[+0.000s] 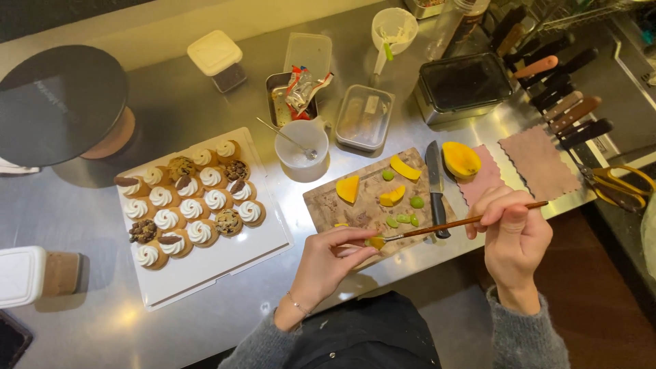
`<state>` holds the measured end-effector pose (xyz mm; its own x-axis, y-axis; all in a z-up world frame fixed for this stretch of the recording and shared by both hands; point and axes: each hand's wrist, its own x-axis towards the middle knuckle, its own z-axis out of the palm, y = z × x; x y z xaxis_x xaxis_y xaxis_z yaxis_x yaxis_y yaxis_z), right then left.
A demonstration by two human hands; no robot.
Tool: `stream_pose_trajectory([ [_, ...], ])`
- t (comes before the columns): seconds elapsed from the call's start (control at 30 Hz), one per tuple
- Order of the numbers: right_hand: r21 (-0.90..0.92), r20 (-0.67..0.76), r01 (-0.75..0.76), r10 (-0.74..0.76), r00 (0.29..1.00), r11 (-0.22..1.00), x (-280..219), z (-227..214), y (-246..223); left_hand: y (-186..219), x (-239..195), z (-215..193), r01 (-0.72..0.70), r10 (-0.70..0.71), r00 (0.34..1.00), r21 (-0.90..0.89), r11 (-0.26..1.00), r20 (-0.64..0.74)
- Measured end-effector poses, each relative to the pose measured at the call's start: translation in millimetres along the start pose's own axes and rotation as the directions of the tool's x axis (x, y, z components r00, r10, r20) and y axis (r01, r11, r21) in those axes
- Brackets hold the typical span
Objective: The person decorates a tray of cupcakes by placing small pieces of fruit on top of the frosting. They use a small brush to apply a liquid to the fruit pieces before arranging them on the cupcakes.
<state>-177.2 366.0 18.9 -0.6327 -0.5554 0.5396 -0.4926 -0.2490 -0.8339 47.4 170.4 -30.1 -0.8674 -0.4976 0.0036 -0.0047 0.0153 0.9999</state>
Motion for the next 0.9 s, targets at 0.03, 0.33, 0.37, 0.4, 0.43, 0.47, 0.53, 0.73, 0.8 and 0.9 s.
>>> stream_pose_trajectory([
  [0.03,-0.027,0.029,0.014,-0.014,0.999,1.0,4.6,6.2,-5.0,4.4,-3.2,-4.7,0.022,-0.022,1.0,-0.013,1.0,-0.016],
  [0.33,-0.301,0.06,-0.008,0.027,0.998,0.954,27.6,45.8,-57.2,11.3,-12.7,-35.8,-0.029,0.026,0.988,-0.02,0.999,-0.153],
  [0.37,-0.352,0.019,-0.03,0.04,0.999,0.935,28.4,48.3,-60.9,9.3,-12.4,-37.4,-0.033,0.031,0.986,-0.013,0.999,-0.162],
  [0.4,-0.355,0.018,-0.032,0.042,0.999,0.934,24.3,54.2,-62.7,8.1,-11.7,-39.2,-0.032,0.029,0.987,-0.015,0.999,-0.16],
  [0.43,-0.272,-0.094,-0.113,0.09,0.992,0.956,20.2,59.6,-64.4,7.0,-10.8,-40.5,-0.019,0.015,0.986,-0.022,1.0,-0.164],
  [0.47,-0.179,-0.2,-0.183,0.146,0.969,0.967,16.2,64.9,-66.0,5.8,-10.0,-41.6,-0.006,0.001,0.986,-0.029,1.0,-0.169],
  [0.53,-0.199,-0.194,-0.206,0.167,0.967,0.958,11.0,76.0,-70.0,7.1,-9.5,-42.1,-0.028,0.023,0.983,-0.024,0.999,-0.184],
  [0.73,-0.357,-0.186,-0.15,0.088,0.979,0.922,0.2,77.2,-78.0,10.6,-10.2,-38.3,-0.063,0.06,0.963,-0.004,0.998,-0.264],
  [0.8,-0.413,-0.176,-0.116,0.046,0.983,0.904,-1.1,75.8,-80.1,10.2,-10.0,-37.3,-0.056,0.051,0.961,-0.012,0.998,-0.273],
  [0.9,-0.329,-0.238,-0.079,-0.002,0.971,0.941,-5.7,78.2,-79.8,11.5,-9.5,-38.2,-0.077,0.075,0.959,0.003,0.997,-0.272],
])
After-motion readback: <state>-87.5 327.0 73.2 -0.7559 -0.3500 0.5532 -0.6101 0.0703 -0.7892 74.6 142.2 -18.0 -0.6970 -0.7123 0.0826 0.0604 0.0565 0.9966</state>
